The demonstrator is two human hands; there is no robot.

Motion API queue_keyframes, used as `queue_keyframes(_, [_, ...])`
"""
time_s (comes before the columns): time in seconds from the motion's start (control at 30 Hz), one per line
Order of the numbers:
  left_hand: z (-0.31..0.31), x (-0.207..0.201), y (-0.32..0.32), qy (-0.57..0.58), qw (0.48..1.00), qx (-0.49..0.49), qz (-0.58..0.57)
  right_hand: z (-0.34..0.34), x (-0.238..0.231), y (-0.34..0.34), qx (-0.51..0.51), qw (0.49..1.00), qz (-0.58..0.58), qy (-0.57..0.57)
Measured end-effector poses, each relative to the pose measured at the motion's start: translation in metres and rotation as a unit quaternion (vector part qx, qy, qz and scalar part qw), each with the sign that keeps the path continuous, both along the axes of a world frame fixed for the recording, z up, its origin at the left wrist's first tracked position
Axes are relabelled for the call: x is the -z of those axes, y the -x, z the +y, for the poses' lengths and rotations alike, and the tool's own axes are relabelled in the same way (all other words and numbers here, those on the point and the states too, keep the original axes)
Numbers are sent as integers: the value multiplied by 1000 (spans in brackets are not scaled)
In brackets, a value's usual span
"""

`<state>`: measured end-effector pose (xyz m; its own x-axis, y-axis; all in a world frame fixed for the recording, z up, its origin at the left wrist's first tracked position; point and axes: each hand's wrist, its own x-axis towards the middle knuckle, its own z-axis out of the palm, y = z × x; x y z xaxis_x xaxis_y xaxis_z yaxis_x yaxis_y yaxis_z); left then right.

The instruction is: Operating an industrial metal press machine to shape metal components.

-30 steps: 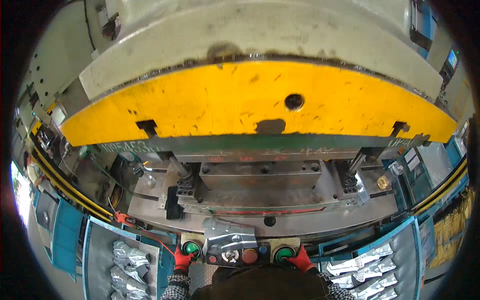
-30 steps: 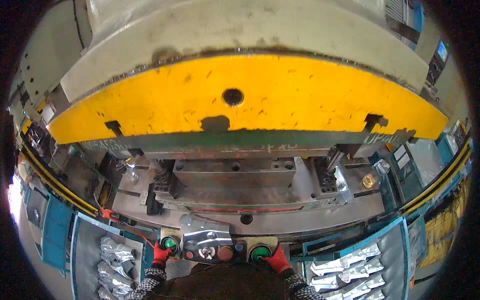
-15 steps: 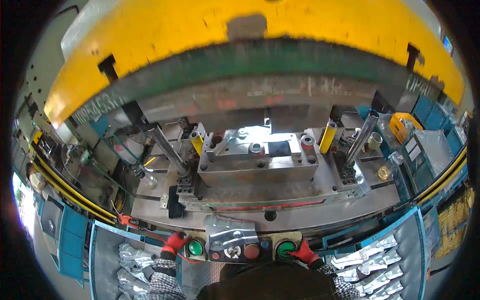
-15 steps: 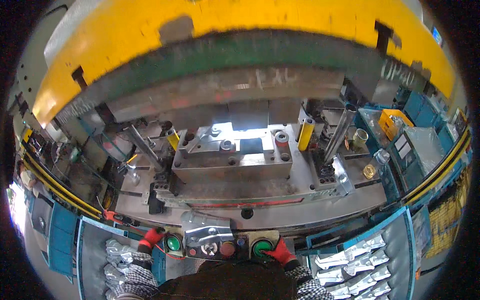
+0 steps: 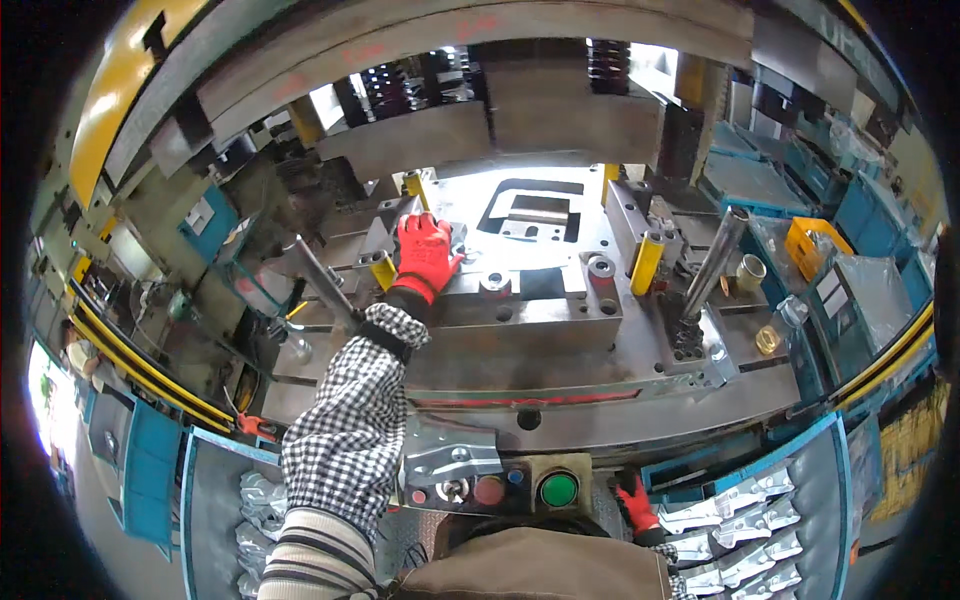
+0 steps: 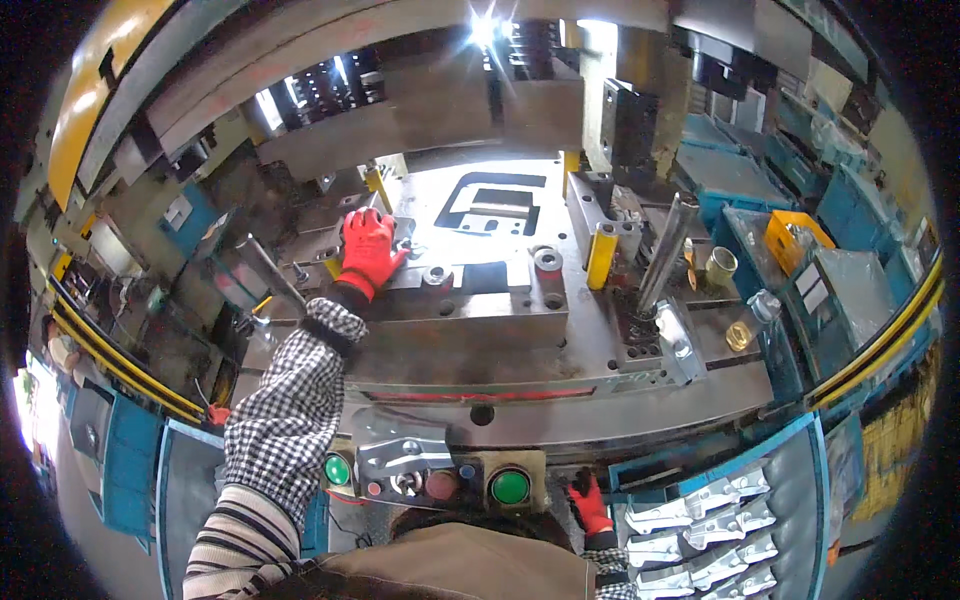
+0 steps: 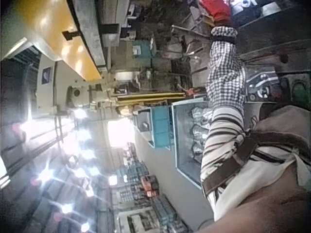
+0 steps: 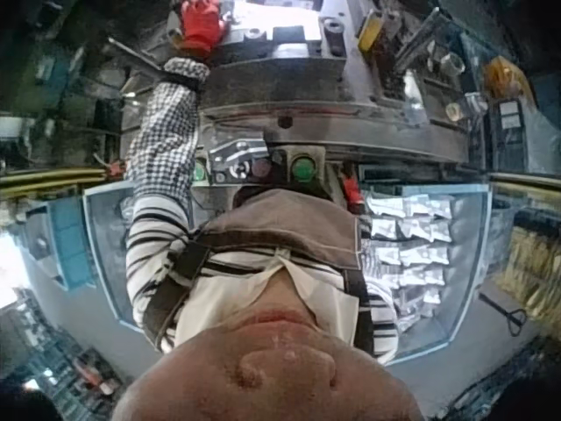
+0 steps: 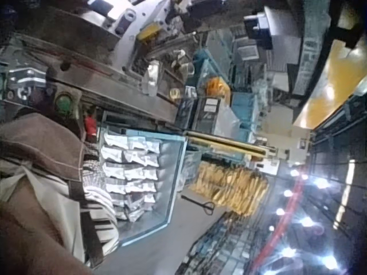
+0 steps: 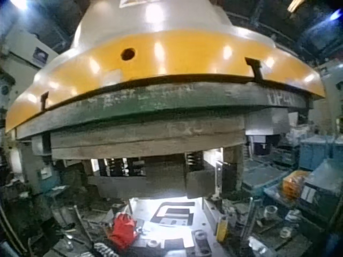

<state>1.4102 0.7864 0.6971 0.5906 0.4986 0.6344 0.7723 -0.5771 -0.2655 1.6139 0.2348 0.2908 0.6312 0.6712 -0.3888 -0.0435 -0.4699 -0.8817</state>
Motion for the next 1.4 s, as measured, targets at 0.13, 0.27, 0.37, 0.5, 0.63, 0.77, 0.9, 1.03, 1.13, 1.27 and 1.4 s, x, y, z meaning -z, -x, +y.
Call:
queue_keyframes(0.13, [24,24,-32,8,1000,-24,-14,-56,22,-60,112,993,0,-46])
queue_keyframes(0.27, [45,15,-21,-4,994,-39,-102,-72,14,-144,205,972,-22,-112])
queue_keyframes(0.37, [30,0,5,1,945,192,-263,-47,-14,-223,242,947,-99,-187])
queue_keyframes(0.5, [-76,-63,58,102,897,283,-325,-29,-48,-326,249,942,-50,-219])
queue_keyframes(0.63, [-138,-66,176,47,938,180,-292,48,-55,-347,191,952,187,-150])
queue_keyframes(0.77, [-194,-12,268,269,890,124,-347,58,-44,-393,162,985,32,-49])
queue_keyframes(0.9, [-248,85,286,378,837,69,-390,78,-39,-398,227,966,-38,-119])
queue_keyframes(1.03, [-282,163,241,368,832,57,-412,99,-50,-383,158,975,18,-155])
queue_keyframes(1.13, [-272,213,217,346,836,54,-422,90,-68,-406,82,981,-155,-88])
queue_keyframes(1.27, [-266,235,218,349,853,-14,-388,37,-94,-383,83,964,-221,-124])
queue_keyframes(1.4, [-288,244,251,289,903,-112,-297,-35,-150,-317,3,879,-469,-84])
